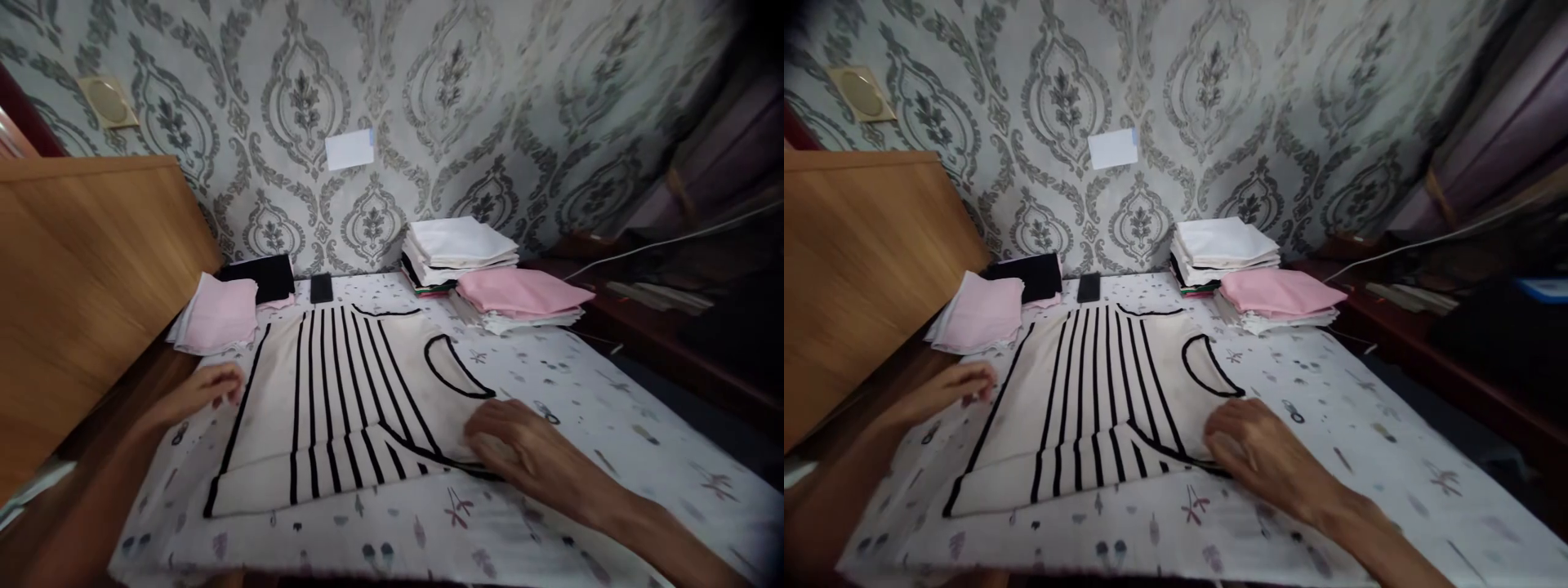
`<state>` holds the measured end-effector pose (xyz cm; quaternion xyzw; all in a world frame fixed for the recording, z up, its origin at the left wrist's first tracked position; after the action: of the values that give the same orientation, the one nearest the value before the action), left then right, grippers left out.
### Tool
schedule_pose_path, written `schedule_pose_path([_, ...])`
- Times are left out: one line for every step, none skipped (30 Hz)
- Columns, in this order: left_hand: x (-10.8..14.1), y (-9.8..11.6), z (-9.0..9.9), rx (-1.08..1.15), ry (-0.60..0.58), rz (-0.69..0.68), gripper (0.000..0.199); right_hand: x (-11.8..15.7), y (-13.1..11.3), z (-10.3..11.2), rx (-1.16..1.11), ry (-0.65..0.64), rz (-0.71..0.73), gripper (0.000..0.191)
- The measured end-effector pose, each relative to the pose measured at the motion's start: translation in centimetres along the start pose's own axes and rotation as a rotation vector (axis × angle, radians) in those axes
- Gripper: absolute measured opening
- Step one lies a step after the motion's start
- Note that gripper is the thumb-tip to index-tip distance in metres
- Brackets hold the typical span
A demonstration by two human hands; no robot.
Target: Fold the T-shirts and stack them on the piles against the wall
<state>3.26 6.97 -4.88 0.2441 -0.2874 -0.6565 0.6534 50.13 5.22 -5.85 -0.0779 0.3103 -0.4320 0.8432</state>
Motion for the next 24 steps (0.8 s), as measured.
schedule_pose_path([-2.3, 0.0, 0.3, -0.048, 0.097, -0.011, 0.027, -1.1, -1.0, -1.2, -0.012, -0.051, 0.022, 0.024])
schedule_pose_path([-4.7, 0.0, 0.5, -0.115, 0.198, -0.020, 0.027, -2.2, -2.1, -2.4, -0.018, -0.100, 0.039, 0.021])
schedule_pose_path([-7.2, -0.1, 0.6, -0.225, 0.293, -0.023, 0.028, -3.2, -3.2, -3.7, -0.020, -0.135, 0.050, 0.019])
schedule_pose_path([-9.5, -0.2, 0.5, -0.351, 0.376, -0.017, 0.030, -4.0, -4.2, -5.0, -0.021, -0.167, 0.059, 0.019])
schedule_pose_path([-11.6, -0.3, 0.3, -0.401, 0.410, -0.022, 0.032, -4.6, -5.1, -6.2, -0.019, -0.191, 0.062, 0.020])
schedule_pose_path([-13.6, -0.4, -0.1, -0.445, 0.430, -0.031, 0.033, -5.0, -5.8, -7.2, -0.016, -0.217, 0.054, 0.022])
schedule_pose_path([-15.2, -0.6, -0.5, -0.471, 0.429, -0.042, 0.034, -5.2, -6.2, -8.1, -0.017, -0.245, 0.035, 0.024])
schedule_pose_path([-16.6, -0.8, -0.8, -0.484, 0.411, -0.055, 0.035, -5.2, -6.4, -8.9, -0.022, -0.270, 0.003, 0.025])
schedule_pose_path([-17.7, -1.1, -1.1, -0.503, 0.387, -0.063, 0.034, -5.1, -6.4, -9.4, -0.035, -0.291, -0.037, 0.026])
schedule_pose_path([-18.6, -1.4, -1.2, -0.523, 0.357, -0.065, 0.032, -4.9, -6.3, -9.7, -0.056, -0.306, -0.079, 0.026])
schedule_pose_path([-19.3, -1.8, -1.2, -0.545, 0.326, -0.059, 0.028, -4.6, -6.1, -9.8, -0.081, -0.314, -0.116, 0.024])
schedule_pose_path([-19.8, -2.2, -1.1, -0.567, 0.298, -0.050, 0.022, -4.3, -5.9, -9.8, -0.109, -0.320, -0.143, 0.021])
schedule_pose_path([-20.2, -2.6, -0.8, -0.590, 0.280, -0.036, 0.016, -4.0, -5.9, -9.8, -0.145, -0.334, -0.155, 0.018])
schedule_pose_path([-20.5, -2.9, -0.4, -0.614, 0.276, -0.022, 0.012, -3.6, -5.9, -9.6, -0.190, -0.364, -0.153, 0.016])
schedule_pose_path([-20.7, -3.2, 0.2, -0.637, 0.284, -0.008, 0.009, -3.2, -6.1, -9.4, -0.240, -0.406, -0.138, 0.015])
schedule_pose_path([-20.8, -3.4, 0.7, -0.660, 0.302, 0.005, 0.008, -2.8, -6.4, -9.2, -0.287, -0.454, -0.116, 0.015])
schedule_pose_path([-20.8, -3.5, 1.2, -0.679, 0.324, 0.016, 0.009, -2.4, -6.8, -9.0, -0.326, -0.501, -0.096, 0.018])
schedule_pose_path([-20.7, -3.6, 1.6, -0.696, 0.343, 0.028, 0.010, -2.1, -7.1, -8.8, -0.351, -0.540, -0.083, 0.020])
schedule_pose_path([-20.5, -3.6, 1.8, -0.710, 0.358, 0.038, 0.012, -1.7, -7.4, -8.5, -0.357, -0.566, -0.075, 0.022])
schedule_pose_path([-20.2, -3.5, 1.8, -0.721, 0.369, 0.042, 0.015, -1.5, -7.6, -8.3, -0.352, -0.580, -0.069, 0.023])
schedule_pose_path([-19.8, -3.3, 1.6, -0.731, 0.380, 0.042, 0.019, -1.3, -7.8, -8.1, -0.347, -0.587, -0.059, 0.023])
schedule_pose_path([-19.2, -3.1, 1.1, -0.740, 0.391, 0.036, 0.025, -1.2, -8.0, -7.9, -0.345, -0.585, -0.044, 0.023])
schedule_pose_path([-18.5, -2.8, 0.5, -0.748, 0.399, 0.027, 0.031, -1.2, -8.3, -7.7, -0.347, -0.579, -0.023, 0.022])
schedule_pose_path([-17.6, -2.4, -0.4, -0.750, 0.406, 0.002, 0.036, -1.1, -8.5, -7.6, -0.358, -0.577, 0.003, 0.020])
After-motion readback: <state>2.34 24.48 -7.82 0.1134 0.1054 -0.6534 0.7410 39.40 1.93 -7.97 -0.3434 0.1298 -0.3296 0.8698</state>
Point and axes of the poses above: each hand's wrist, its own x-axis away from the middle knuckle, its own z-axis out of the back of the hand, y = z × x, the point moved 4 cm from there along -x, towards the middle knuckle, and after that the axes turned 15 degrees about y, right-handed, at the moved point
